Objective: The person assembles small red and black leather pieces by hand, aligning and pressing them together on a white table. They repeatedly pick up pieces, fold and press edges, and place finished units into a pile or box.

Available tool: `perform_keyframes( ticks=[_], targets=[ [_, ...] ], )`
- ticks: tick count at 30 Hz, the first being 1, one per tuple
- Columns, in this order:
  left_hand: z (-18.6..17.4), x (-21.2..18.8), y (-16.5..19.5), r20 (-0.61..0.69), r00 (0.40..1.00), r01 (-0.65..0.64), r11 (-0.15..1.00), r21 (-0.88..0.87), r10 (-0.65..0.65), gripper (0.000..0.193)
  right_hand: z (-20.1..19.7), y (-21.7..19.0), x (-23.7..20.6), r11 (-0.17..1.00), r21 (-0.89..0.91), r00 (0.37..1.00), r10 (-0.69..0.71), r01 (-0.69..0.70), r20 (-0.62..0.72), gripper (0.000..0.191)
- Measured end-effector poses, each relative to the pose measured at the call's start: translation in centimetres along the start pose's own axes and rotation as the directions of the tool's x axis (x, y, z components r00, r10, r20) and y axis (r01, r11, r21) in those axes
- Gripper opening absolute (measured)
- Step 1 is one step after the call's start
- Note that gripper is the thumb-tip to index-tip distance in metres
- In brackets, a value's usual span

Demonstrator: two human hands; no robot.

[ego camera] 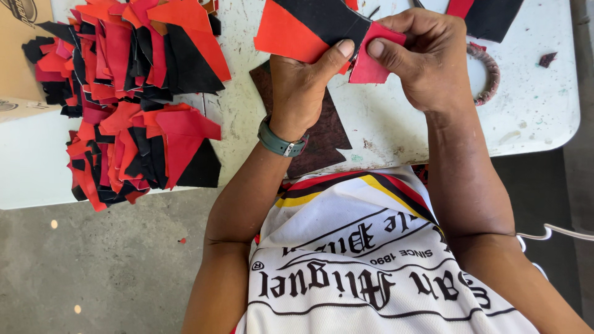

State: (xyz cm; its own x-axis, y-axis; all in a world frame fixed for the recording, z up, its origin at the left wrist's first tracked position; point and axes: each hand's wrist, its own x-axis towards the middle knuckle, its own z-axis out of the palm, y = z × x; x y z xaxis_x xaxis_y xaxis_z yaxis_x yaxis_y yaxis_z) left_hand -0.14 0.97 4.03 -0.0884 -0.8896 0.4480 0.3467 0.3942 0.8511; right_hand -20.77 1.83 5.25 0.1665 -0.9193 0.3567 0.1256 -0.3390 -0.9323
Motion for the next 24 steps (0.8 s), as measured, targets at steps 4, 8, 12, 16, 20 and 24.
perform_keyframes(
  ticks=[4, 8, 12, 16, 20, 24],
  targets=[
    [-0.3, 0.0, 0.1, 0.003, 1.0, -0.009, 0.997, 0.083, 0.009, 0.016, 0.1, -0.3, 0.1, 0.999, -0.047, 1.0, -0.018, 0.019, 0.01, 0.011],
    [-0.1, 0.1, 0.0, -0.001, 0.999, -0.036, 0.99, 0.137, 0.037, 0.015, 0.3, -0.5, 0.3, 0.997, -0.062, 0.999, -0.04, 0.041, 0.011, 0.008],
    [0.4, 0.1, 0.1, -0.029, 0.999, -0.04, 0.989, 0.14, 0.044, 0.016, 0.6, -0.6, 0.4, 0.993, -0.119, 0.999, -0.023, 0.019, -0.038, 0.009],
    [0.6, 0.2, 0.4, -0.035, 0.999, -0.019, 0.988, 0.151, 0.024, 0.013, 0.4, -0.4, 0.3, 0.987, -0.135, 0.997, -0.081, 0.082, 0.011, 0.007],
    [1.0, -0.1, 0.3, -0.063, 0.997, -0.043, 0.986, 0.16, 0.054, 0.014, 0.3, 0.3, 0.1, 0.989, -0.13, 0.997, -0.075, 0.073, -0.013, 0.008],
    [1.5, -0.6, -0.8, -0.115, 0.985, -0.101, 0.966, 0.237, 0.131, 0.018, 1.5, 1.1, 0.2, 0.988, -0.156, 0.994, -0.038, 0.021, -0.103, 0.008]
  ],
)
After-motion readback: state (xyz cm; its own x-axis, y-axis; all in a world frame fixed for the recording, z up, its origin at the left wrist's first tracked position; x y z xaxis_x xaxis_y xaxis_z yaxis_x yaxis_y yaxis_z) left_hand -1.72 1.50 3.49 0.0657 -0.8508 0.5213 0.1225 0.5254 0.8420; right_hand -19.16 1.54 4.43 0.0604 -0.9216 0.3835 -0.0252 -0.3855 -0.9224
